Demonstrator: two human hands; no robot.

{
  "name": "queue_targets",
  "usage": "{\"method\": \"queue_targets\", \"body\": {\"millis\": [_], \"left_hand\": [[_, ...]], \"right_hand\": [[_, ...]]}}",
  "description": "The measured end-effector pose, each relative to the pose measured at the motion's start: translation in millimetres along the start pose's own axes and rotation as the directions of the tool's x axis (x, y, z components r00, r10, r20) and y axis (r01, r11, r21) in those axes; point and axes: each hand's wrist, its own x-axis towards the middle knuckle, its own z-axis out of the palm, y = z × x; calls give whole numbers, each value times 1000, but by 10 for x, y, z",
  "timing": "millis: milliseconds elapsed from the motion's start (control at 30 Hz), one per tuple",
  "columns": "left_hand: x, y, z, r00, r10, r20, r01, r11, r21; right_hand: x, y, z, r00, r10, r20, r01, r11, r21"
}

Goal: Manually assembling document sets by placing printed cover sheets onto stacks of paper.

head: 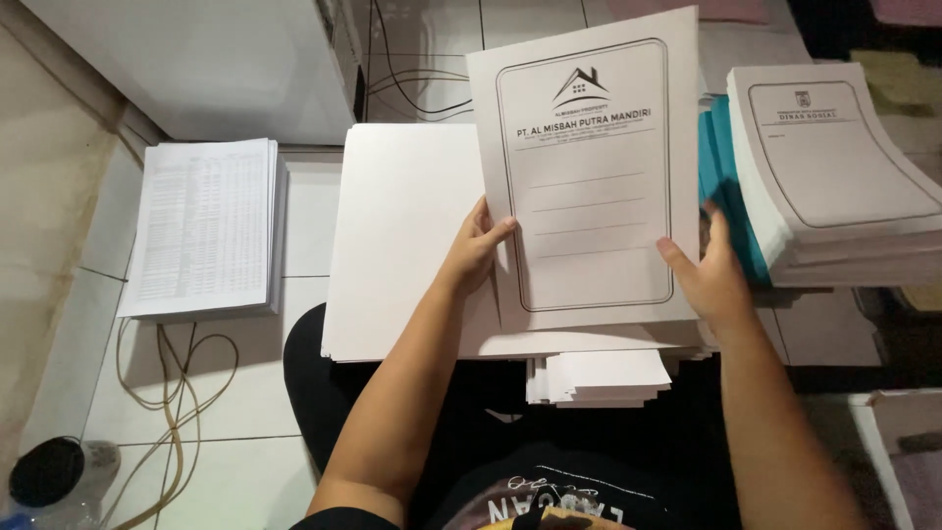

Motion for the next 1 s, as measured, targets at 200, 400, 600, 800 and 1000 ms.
{"method": "queue_targets", "body": {"millis": [200,400,600,800,1000], "left_hand": [[-107,-61,79,976,215,-24,-188,896,402],[-112,7,37,924,383,1,-73,174,982],[-156,199,99,982,174,77,-98,113,989],[-136,341,-6,975,-43,220,-199,280,939],[-64,175,-116,962,-40,271,-260,177,949]], "right_hand": [[268,856,109,981,-85,177,-12,873,487],[260,767,-42,951,103,292,-194,932,306],[145,359,-93,954,64,292,-151,947,284],[96,78,-169,894,238,381,-347,904,249],[125,211,-122,906,190,379,-307,910,278]]}}
